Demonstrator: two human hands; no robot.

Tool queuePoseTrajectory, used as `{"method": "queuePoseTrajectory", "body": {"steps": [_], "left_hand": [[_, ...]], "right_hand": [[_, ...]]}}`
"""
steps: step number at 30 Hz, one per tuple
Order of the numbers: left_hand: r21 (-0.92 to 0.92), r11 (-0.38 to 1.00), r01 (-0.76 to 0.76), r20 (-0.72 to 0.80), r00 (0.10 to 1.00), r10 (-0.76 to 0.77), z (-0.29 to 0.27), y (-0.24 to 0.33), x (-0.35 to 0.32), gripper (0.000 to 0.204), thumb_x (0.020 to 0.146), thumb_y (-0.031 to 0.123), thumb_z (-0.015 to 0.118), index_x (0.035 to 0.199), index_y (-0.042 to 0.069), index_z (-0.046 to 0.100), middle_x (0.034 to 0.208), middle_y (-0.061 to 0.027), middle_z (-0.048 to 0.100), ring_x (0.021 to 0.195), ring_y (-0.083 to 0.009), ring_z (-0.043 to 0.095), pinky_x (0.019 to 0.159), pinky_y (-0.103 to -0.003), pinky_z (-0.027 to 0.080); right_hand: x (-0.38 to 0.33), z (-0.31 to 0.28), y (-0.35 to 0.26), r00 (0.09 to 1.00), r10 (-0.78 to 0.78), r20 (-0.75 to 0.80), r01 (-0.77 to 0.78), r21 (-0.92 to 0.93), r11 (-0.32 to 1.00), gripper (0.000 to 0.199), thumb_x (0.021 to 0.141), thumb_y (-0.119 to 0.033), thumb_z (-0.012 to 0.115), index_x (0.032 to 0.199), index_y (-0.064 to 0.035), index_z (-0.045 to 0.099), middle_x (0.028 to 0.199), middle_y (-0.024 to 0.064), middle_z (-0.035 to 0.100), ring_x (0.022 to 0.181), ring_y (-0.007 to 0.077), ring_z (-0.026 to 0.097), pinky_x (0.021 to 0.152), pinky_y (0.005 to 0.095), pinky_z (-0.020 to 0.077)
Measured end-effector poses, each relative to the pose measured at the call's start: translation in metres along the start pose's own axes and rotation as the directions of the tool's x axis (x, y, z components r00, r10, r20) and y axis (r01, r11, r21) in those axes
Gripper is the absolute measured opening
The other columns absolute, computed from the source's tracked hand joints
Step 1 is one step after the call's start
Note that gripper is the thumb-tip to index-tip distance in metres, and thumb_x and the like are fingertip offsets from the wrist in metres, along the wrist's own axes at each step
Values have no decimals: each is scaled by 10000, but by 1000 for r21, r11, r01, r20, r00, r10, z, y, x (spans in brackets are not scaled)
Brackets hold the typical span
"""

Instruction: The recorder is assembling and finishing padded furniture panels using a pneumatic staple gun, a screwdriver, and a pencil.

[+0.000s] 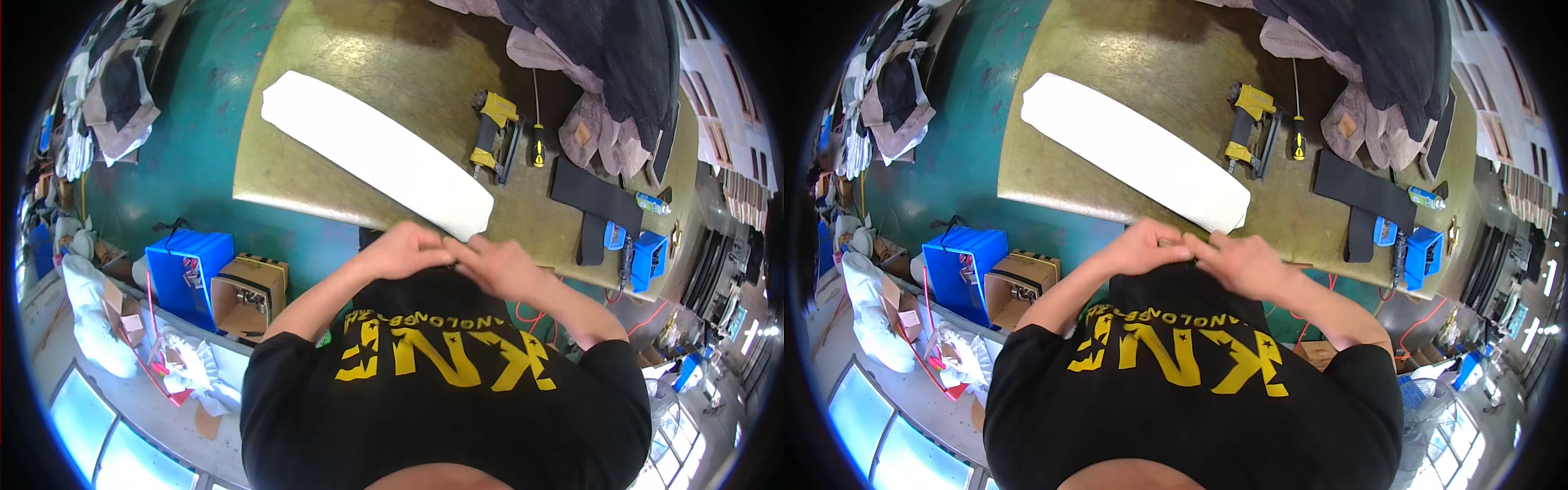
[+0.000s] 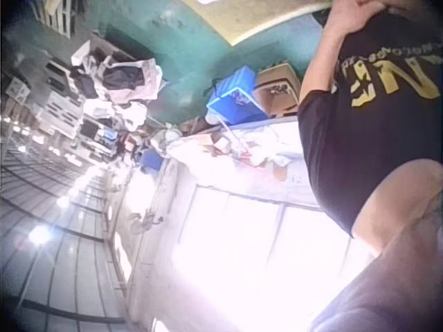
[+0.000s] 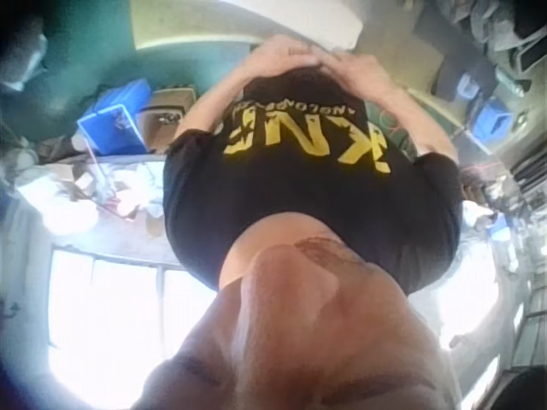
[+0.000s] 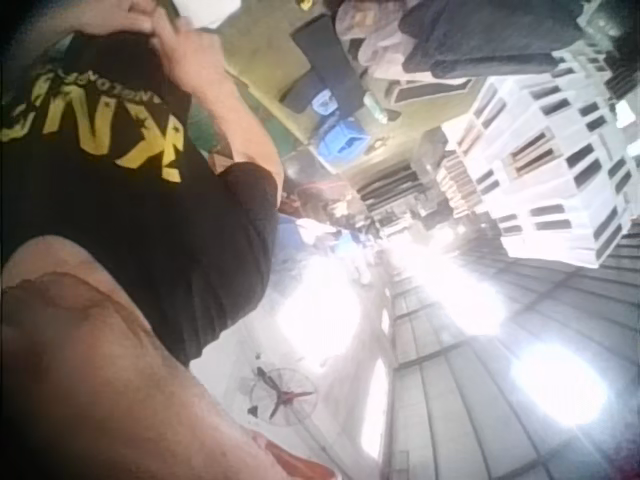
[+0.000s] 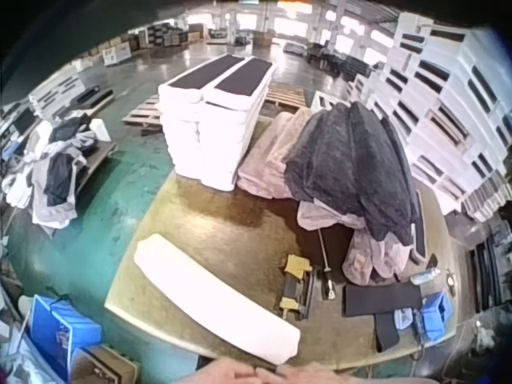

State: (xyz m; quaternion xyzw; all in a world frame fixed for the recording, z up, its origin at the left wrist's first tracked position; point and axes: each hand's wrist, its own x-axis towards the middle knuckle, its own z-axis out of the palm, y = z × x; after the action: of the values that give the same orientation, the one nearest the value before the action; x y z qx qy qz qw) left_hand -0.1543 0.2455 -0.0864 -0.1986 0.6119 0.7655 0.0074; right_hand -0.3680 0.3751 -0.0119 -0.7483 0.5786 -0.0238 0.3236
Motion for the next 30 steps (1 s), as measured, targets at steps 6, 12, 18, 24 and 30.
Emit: {"method": "queuePoseTrajectory", "body": {"steps": [6, 12, 18, 24, 30], "left_hand": [[857, 511, 63, -384, 739, 553, -28, -86, 37, 593, 919, 284, 723, 1411, -6, 562, 1463, -256, 539, 1372, -419, 508, 1161, -497, 409], [896, 416, 155, -342, 839, 423, -5, -134, 56, 560, 950, 318, 673, 1425, 34, 588, 1521, -166, 521, 1462, -332, 452, 1228, -492, 335], [863, 497, 90, -360, 800, 481, -9, -138, 54, 413, 960, 298, 673, 1282, 40, 675, 1478, -162, 551, 1489, -337, 419, 1248, -508, 306], [867, 489, 93, -348, 816, 461, -8, -139, 54, 530, 917, 270, 699, 1389, 41, 622, 1512, -165, 528, 1488, -344, 416, 1243, -496, 317], [849, 520, 98, -368, 815, 448, -8, -141, 55, 455, 918, 276, 695, 1312, 50, 670, 1490, -163, 543, 1492, -343, 411, 1250, -492, 307]], "right_hand": [[39, -15, 43, 990, 127, -59, -130, -37, 991, 467, 1041, -276, 576, 1499, -226, 504, 900, 191, 662, 754, 420, 696, 648, 525, 562], [130, 6, 58, 986, 153, 65, -150, -53, 987, 339, 1043, -272, 555, 1357, -142, 547, 813, 221, 691, 782, 447, 704, 676, 560, 558], [162, 10, 57, 976, 188, 113, -186, -28, 982, 308, 1043, -256, 539, 1284, -65, 556, 852, 233, 716, 828, 436, 726, 706, 555, 575], [169, 13, 51, 969, 226, 104, -225, -16, 974, 255, 1016, -227, 550, 1201, -53, 568, 856, 232, 719, 843, 436, 729, 721, 556, 576], [177, 15, 48, 954, 244, 174, -240, -40, 970, 309, 1045, -260, 529, 1312, -106, 545, 874, 231, 717, 849, 448, 715, 741, 563, 564]]}}
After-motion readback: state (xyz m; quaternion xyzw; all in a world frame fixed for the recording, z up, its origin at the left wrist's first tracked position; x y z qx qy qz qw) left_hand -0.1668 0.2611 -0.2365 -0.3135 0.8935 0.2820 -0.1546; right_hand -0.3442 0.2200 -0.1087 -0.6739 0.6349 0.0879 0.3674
